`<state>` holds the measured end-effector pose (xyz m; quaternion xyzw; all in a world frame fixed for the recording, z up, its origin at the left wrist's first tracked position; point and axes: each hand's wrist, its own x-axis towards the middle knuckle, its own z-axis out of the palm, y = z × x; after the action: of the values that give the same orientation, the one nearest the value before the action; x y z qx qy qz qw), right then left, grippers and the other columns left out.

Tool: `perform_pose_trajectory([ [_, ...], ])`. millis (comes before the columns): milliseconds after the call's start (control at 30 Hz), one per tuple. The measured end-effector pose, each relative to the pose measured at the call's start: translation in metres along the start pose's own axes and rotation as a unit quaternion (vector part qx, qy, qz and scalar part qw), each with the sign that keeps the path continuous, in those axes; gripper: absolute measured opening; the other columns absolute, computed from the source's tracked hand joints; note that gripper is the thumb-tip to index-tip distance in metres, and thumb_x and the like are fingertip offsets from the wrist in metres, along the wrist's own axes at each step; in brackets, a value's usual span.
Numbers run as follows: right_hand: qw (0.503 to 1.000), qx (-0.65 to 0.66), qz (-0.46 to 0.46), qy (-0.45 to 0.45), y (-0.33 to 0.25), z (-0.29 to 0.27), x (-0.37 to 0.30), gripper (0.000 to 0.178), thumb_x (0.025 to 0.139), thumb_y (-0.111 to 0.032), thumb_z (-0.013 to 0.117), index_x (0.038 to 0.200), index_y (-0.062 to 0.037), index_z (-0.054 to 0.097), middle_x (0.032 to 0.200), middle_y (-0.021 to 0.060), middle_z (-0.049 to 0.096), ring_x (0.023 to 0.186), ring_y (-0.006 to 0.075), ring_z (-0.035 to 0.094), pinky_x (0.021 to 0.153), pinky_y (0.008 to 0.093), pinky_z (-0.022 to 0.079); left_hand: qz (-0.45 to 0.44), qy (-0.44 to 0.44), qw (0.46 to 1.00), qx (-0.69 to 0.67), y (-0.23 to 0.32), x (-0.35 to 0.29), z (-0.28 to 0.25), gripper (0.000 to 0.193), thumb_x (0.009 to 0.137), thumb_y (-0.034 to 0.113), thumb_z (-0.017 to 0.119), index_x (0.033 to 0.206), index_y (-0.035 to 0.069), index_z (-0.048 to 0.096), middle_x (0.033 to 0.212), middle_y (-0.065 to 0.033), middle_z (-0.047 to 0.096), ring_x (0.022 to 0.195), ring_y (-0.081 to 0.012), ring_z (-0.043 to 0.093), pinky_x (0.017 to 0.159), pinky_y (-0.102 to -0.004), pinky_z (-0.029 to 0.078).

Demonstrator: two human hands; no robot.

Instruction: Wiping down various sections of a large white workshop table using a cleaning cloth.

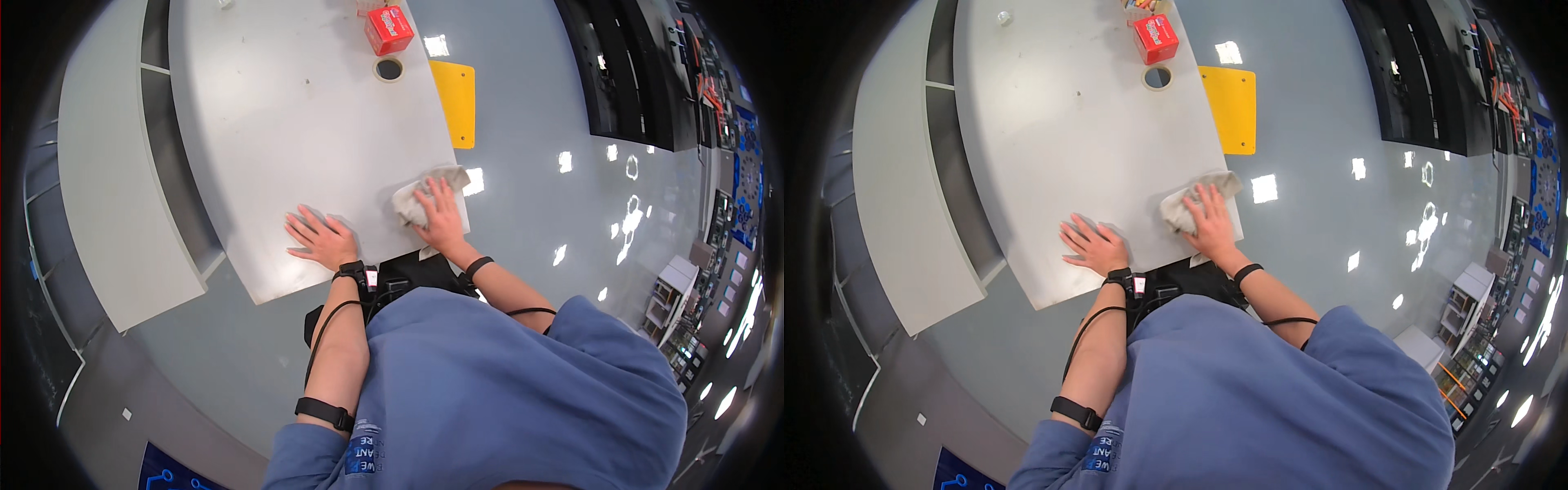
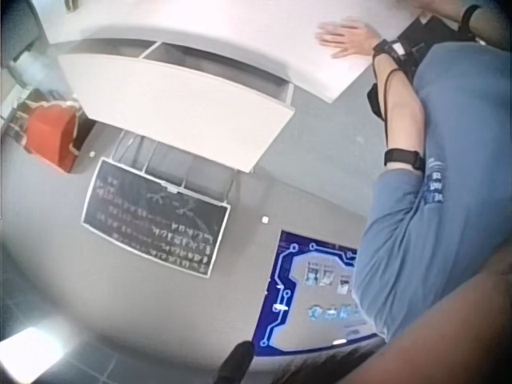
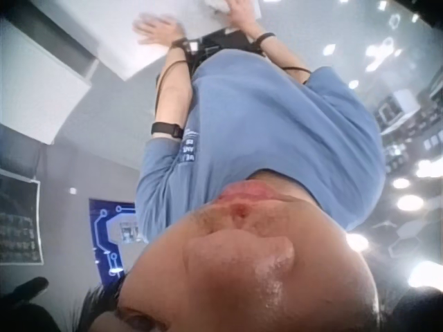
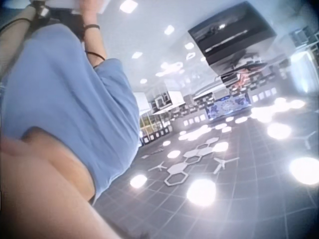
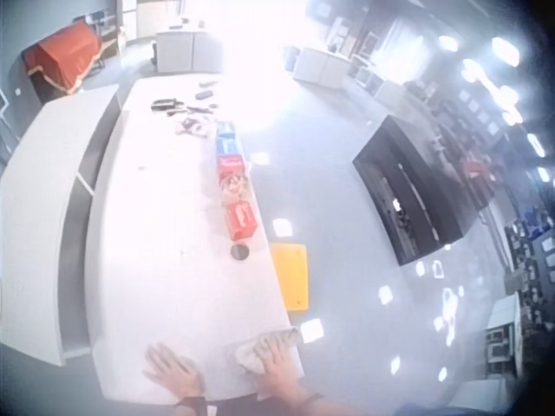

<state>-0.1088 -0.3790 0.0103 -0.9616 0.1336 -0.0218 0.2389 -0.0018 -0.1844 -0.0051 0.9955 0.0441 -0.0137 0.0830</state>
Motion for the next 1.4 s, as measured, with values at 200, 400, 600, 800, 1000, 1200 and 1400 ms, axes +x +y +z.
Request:
perform_pose_trajectory([
  [200,0.991,-0.061,0.051,0.107,0.022,0.002,0.04,0.072,0.066,-0.021,0.077,0.131,-0.0122,0.049,0.14,0.0193,0.037,0.13,0.0434,0.033,0.108,0.0521,0.031,0.005,0.004,1.0,0.011,0.002,0.003,0.002,0.061,0.093,0.032,0.039,0.15,0.014,0.024,0.156,-0.0161,0.017,0.145,-0.0328,0.015,0.11,-0.0647,0.006],
  [400,0.969,-0.054,0.097,0.219,0.047,0.01,0.133,0.055,0.076,-0.024,0.07,0.126,-0.0101,0.052,0.121,0.0208,0.049,0.107,0.0406,0.053,0.09,0.0445,0.045,0.005,0.002,1.0,0.0,-0.002,0.0,0.002,0.061,0.094,0.032,0.04,0.15,0.014,0.023,0.157,-0.0153,0.016,0.145,-0.0323,0.012,0.109,-0.0657,0.004],
  [600,0.965,-0.078,0.065,0.242,0.062,0.007,0.188,0.053,0.077,-0.028,0.07,0.123,-0.0084,0.053,0.109,0.0218,0.054,0.096,0.0389,0.056,0.081,0.0448,0.048,0.011,0.002,1.0,0.003,-0.002,0.001,0.0,0.061,0.094,0.031,0.04,0.15,0.012,0.024,0.156,-0.0165,0.017,0.145,-0.0334,0.013,0.109,-0.0658,0.005],
  [800,0.958,-0.064,0.115,0.253,0.058,0.004,0.203,0.05,0.081,-0.03,0.068,0.123,-0.0085,0.052,0.104,0.0199,0.053,0.088,0.0398,0.057,0.077,0.0455,0.048,0.019,-0.002,1.0,-0.005,-0.002,-0.002,0.002,0.061,0.094,0.031,0.04,0.15,0.012,0.025,0.156,-0.0165,0.017,0.145,-0.0325,0.013,0.109,-0.0662,0.005],
  [1000,0.959,-0.038,0.173,0.221,0.04,0.017,0.08,0.058,0.076,-0.025,0.073,0.126,-0.0077,0.048,0.105,0.019,0.049,0.096,0.0379,0.053,0.081,0.0439,0.046,0.009,0.005,1.0,-0.003,-0.001,0.0,0.007,0.059,0.095,0.033,0.038,0.149,0.014,0.025,0.156,-0.0153,0.016,0.145,-0.0298,0.012,0.109,-0.0668,0.005],
  [1200,0.957,0.033,0.225,0.181,0.024,0.013,-0.061,0.063,0.073,-0.013,0.074,0.129,-0.0068,0.045,0.106,0.0189,0.047,0.099,0.0382,0.05,0.084,0.0435,0.044,0.006,0.014,1.0,0.006,-0.003,-0.001,0.011,0.059,0.096,0.035,0.035,0.15,0.015,0.023,0.156,-0.0144,0.017,0.145,-0.0291,0.012,0.108,-0.0678,0.008],
  [1400,0.918,0.082,0.298,0.249,0.013,0.026,-0.064,0.062,0.074,-0.009,0.072,0.129,-0.0051,0.044,0.107,0.0197,0.045,0.1,0.0386,0.048,0.088,0.0444,0.042,0.008,0.015,1.0,0.011,-0.008,-0.002,0.011,0.058,0.096,0.035,0.036,0.149,0.015,0.024,0.156,-0.0143,0.017,0.145,-0.0292,0.014,0.107,-0.0694,0.01],
])
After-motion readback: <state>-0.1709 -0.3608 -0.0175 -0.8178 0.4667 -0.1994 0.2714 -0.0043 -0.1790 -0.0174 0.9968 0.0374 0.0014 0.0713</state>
